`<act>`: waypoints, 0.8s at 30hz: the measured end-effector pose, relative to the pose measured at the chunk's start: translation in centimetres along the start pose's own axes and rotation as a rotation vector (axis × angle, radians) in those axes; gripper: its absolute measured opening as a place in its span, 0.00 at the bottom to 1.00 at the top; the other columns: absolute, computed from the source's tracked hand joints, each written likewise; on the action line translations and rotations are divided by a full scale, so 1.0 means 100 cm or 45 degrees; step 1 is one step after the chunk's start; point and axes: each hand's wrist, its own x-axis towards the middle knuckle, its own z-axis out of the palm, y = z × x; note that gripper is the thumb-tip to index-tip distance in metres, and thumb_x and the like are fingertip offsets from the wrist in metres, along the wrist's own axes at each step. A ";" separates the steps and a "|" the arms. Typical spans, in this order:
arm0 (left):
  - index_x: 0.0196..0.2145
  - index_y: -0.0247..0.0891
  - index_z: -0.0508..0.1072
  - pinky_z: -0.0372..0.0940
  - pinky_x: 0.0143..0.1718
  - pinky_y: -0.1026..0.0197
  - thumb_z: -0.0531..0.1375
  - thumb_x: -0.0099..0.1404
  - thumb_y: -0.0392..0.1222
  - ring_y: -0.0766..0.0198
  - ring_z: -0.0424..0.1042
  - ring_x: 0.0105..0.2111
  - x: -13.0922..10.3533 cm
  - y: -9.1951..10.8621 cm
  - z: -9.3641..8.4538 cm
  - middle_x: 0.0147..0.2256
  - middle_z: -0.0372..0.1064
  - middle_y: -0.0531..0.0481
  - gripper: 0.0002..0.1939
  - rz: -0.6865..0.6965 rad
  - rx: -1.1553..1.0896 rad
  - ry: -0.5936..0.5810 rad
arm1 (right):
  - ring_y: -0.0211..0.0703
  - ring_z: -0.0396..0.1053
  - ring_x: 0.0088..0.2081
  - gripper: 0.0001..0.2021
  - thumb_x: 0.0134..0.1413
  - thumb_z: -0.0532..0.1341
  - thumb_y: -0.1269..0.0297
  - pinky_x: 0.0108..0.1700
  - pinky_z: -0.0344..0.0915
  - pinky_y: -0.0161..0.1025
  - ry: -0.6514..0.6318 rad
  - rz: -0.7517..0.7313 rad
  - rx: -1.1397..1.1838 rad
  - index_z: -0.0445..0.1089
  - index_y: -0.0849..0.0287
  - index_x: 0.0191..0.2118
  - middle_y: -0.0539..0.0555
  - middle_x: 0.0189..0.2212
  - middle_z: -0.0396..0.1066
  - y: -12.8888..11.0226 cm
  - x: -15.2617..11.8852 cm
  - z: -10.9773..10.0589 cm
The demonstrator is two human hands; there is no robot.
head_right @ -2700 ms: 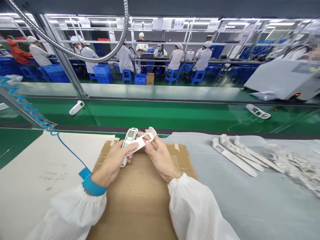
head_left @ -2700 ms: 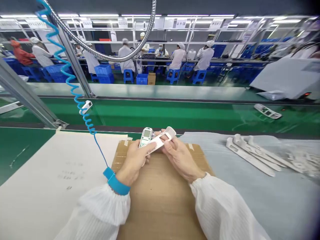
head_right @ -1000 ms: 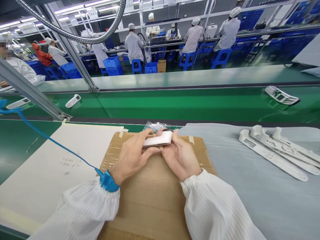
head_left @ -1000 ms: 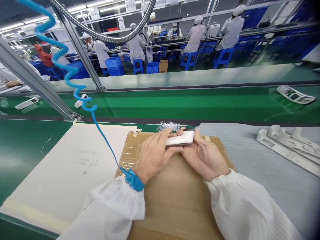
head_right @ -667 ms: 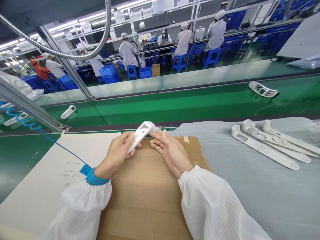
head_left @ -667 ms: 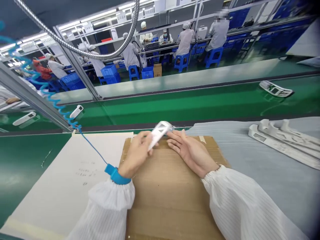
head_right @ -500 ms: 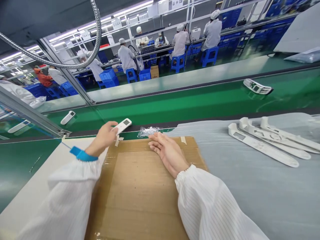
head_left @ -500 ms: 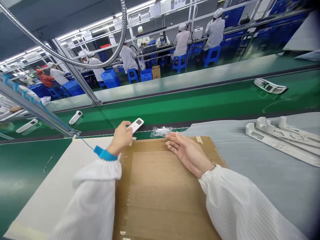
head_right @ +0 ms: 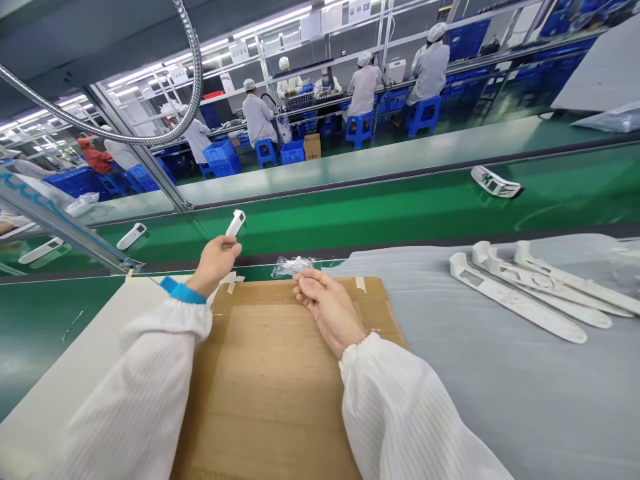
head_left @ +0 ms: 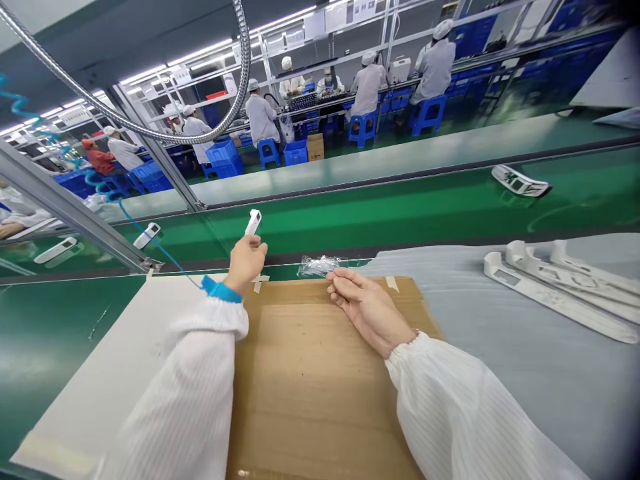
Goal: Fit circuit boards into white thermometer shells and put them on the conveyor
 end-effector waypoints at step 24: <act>0.45 0.40 0.75 0.68 0.43 0.52 0.60 0.61 0.50 0.55 0.75 0.39 -0.100 -0.015 0.021 0.40 0.76 0.46 0.17 0.063 -0.020 -0.053 | 0.33 0.68 0.30 0.19 0.28 0.78 0.69 0.40 0.66 0.36 -0.122 -0.048 -0.345 0.73 0.58 0.30 0.47 0.31 0.74 0.011 -0.020 0.031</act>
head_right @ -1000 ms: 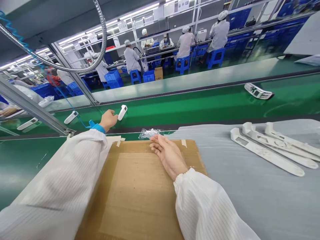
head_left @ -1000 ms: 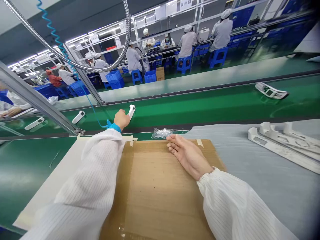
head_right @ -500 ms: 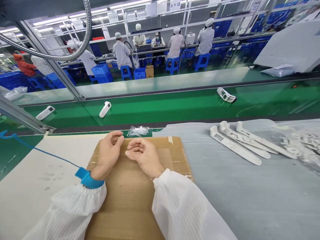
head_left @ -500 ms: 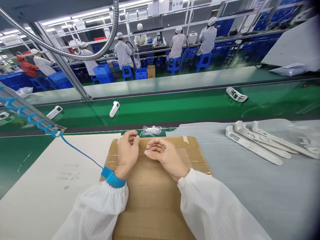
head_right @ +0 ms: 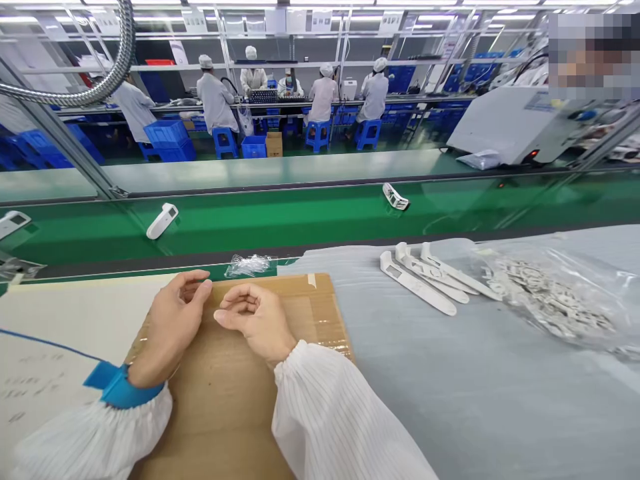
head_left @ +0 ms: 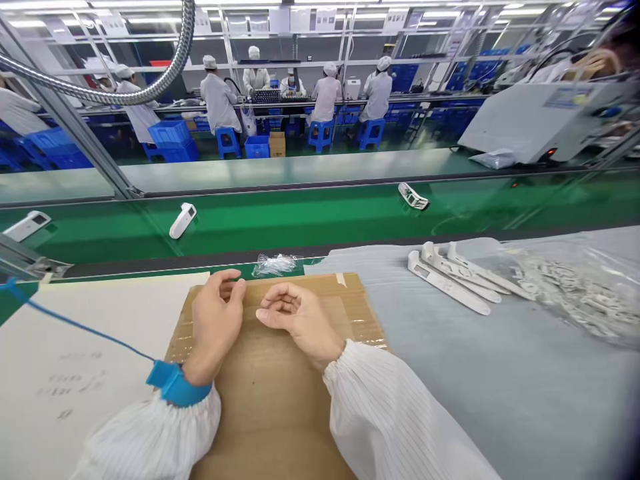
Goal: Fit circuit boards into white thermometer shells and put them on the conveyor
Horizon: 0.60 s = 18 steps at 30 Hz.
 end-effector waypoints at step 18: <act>0.43 0.41 0.76 0.69 0.44 0.52 0.60 0.61 0.48 0.54 0.76 0.40 0.000 -0.001 0.000 0.39 0.77 0.47 0.14 0.036 -0.008 0.065 | 0.36 0.69 0.33 0.16 0.28 0.73 0.73 0.41 0.65 0.38 0.050 0.001 0.011 0.73 0.57 0.30 0.48 0.33 0.74 -0.001 0.002 -0.005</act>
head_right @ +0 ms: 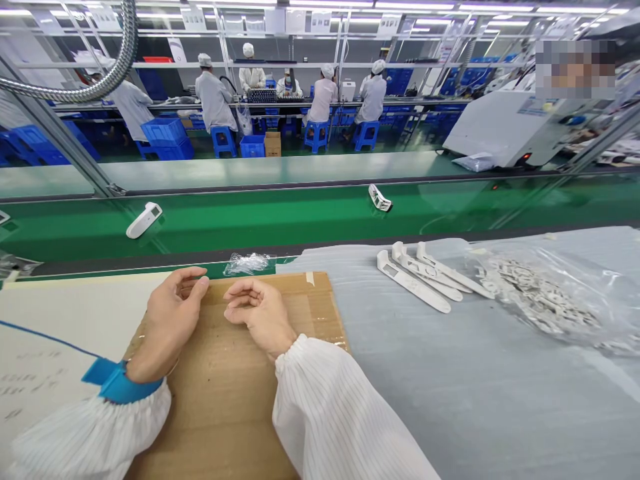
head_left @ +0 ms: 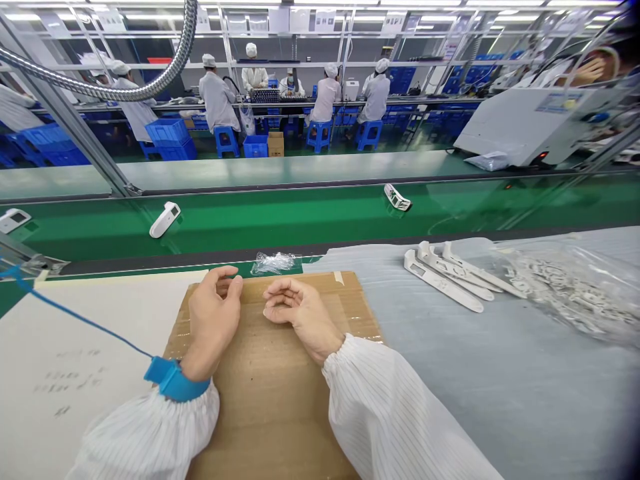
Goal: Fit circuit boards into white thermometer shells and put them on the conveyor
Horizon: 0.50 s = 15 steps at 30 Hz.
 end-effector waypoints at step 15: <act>0.43 0.42 0.75 0.68 0.46 0.51 0.60 0.61 0.50 0.53 0.76 0.41 -0.001 0.001 -0.002 0.40 0.77 0.47 0.15 -0.041 0.010 -0.026 | 0.36 0.68 0.32 0.15 0.31 0.71 0.72 0.42 0.65 0.38 -0.002 -0.014 -0.041 0.73 0.57 0.31 0.48 0.33 0.74 0.000 -0.001 0.000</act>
